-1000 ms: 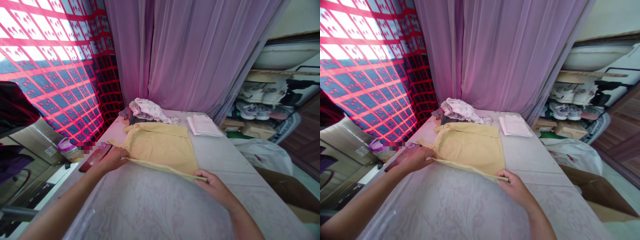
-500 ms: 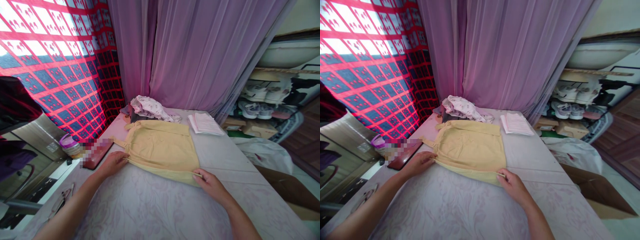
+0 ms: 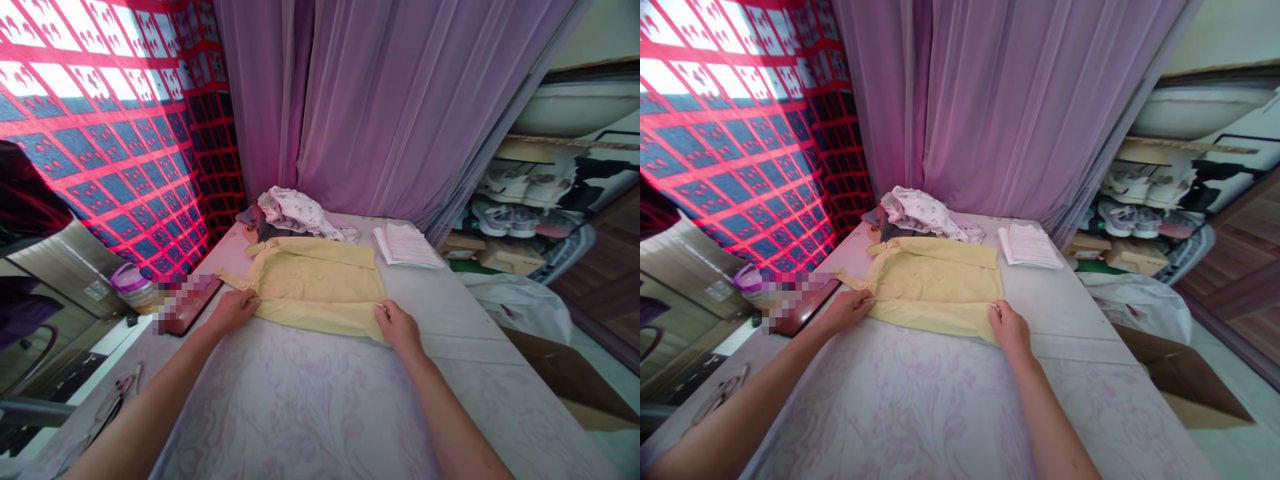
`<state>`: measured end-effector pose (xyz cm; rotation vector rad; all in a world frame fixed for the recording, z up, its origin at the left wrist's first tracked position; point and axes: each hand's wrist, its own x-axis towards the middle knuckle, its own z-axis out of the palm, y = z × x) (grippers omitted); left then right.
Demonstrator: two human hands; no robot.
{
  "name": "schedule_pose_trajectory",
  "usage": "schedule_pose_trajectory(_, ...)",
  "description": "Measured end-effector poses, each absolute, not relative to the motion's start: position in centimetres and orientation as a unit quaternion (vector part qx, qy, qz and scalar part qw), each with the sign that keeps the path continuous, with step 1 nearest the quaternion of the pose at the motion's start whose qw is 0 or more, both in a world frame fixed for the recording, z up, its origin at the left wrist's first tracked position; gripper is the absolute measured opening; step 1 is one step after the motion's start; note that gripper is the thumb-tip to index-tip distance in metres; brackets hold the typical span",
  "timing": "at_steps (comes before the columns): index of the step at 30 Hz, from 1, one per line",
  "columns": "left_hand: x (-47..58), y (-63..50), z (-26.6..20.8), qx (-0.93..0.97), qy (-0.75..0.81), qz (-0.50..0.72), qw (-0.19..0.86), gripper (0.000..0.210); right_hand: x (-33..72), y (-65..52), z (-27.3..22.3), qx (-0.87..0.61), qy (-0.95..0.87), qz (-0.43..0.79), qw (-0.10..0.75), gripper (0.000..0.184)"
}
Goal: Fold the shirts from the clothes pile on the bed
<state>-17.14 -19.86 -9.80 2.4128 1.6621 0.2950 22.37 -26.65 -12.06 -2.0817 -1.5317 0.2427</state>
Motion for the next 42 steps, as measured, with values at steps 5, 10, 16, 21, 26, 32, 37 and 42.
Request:
schedule_pose_trajectory(5, -17.2, -19.6, -10.0, 0.818, 0.561, 0.084, 0.095, 0.033, 23.4, -26.6, -11.0, -0.686, -0.562, 0.292, 0.358, 0.057)
schedule_pose_trajectory(10, -17.5, -19.6, -10.8, 0.818, 0.559, 0.106, 0.084, 0.033, 23.5, -28.7, -11.9, -0.650, -0.573, 0.282, 0.411, 0.077)
schedule_pose_trajectory(16, -17.4, -19.9, -10.5, 0.810, 0.567, 0.113, 0.097, 0.035, 22.6, -30.5, -13.1, -0.749, -0.546, 0.170, 0.335, 0.061)
schedule_pose_trajectory(21, -17.2, -20.3, -10.2, 0.793, 0.583, 0.126, 0.123, 0.031, 22.3, -31.2, -13.7, -0.769, -0.574, 0.067, 0.273, 0.052)
schedule_pose_trajectory(26, -17.1, -20.5, -10.8, 0.776, 0.600, 0.158, 0.114, 0.032, 22.0, -31.7, -14.2, -0.750, -0.587, -0.010, 0.303, 0.048)
schedule_pose_trajectory(32, -16.5, -20.5, -11.5, 0.763, 0.613, 0.191, 0.076, 0.030, 21.9, -31.8, -14.7, -0.755, -0.577, -0.047, 0.307, 0.049)
schedule_pose_trajectory(37, -16.5, -20.4, -11.7, 0.755, 0.627, 0.177, 0.072, 0.029, 22.1, -31.6, -15.2, -0.761, -0.585, -0.034, 0.280, 0.049)
schedule_pose_trajectory(42, -15.8, -21.6, -11.6, 0.765, 0.600, 0.233, -0.005, 0.031, 21.9, -32.0, -14.7, -0.753, -0.590, -0.101, 0.271, 0.043)
